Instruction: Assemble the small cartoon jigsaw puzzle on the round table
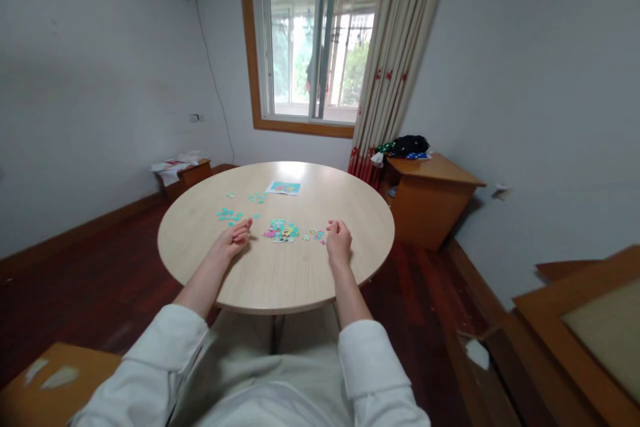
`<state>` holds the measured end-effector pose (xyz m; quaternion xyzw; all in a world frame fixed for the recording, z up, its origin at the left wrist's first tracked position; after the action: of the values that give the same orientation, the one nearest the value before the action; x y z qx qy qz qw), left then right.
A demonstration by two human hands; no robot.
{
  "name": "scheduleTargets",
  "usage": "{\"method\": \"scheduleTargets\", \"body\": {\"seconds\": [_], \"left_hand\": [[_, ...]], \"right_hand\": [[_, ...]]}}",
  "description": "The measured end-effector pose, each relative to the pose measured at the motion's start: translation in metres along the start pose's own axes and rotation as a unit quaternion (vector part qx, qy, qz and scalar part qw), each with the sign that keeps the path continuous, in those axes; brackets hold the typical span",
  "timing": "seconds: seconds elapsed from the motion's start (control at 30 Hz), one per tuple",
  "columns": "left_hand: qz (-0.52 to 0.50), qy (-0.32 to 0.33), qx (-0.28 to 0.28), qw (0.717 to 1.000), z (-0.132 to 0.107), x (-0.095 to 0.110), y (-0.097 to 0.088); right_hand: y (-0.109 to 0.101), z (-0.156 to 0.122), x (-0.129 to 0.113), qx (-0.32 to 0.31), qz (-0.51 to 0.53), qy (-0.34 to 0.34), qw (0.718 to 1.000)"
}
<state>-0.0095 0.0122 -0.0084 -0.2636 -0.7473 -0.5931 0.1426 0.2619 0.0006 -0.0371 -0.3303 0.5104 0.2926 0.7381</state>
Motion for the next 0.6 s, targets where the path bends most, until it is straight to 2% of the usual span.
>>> {"method": "scheduleTargets", "body": {"seconds": [0.13, 0.3, 0.47, 0.6], "left_hand": [[0.001, 0.028, 0.041, 0.999, 0.0, -0.001, 0.0], [-0.011, 0.036, 0.026, 0.999, 0.001, -0.001, -0.001], [-0.034, 0.029, 0.01, 0.999, 0.0, 0.0, -0.003], [-0.047, 0.029, 0.013, 0.998, 0.0, 0.0, -0.003]], "right_hand": [[-0.002, -0.003, 0.001, -0.034, -0.074, 0.003, 0.997], [-0.012, -0.004, 0.01, -0.07, -0.169, -0.04, 0.982], [-0.019, -0.001, 0.017, -0.136, -0.184, -0.099, 0.968], [-0.016, 0.001, 0.02, -0.146, -0.204, -0.12, 0.96]]}}
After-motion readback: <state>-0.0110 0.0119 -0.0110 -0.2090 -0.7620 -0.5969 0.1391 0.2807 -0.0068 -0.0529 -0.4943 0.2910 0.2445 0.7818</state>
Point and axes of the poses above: each hand's wrist, its own z-axis towards the middle knuckle, its own y-axis out of the palm, x = y × z, the point moved 1 cm from there along z, towards the middle knuckle, and after that the axes turned 5 degrees about y, right-handed, at the moved point
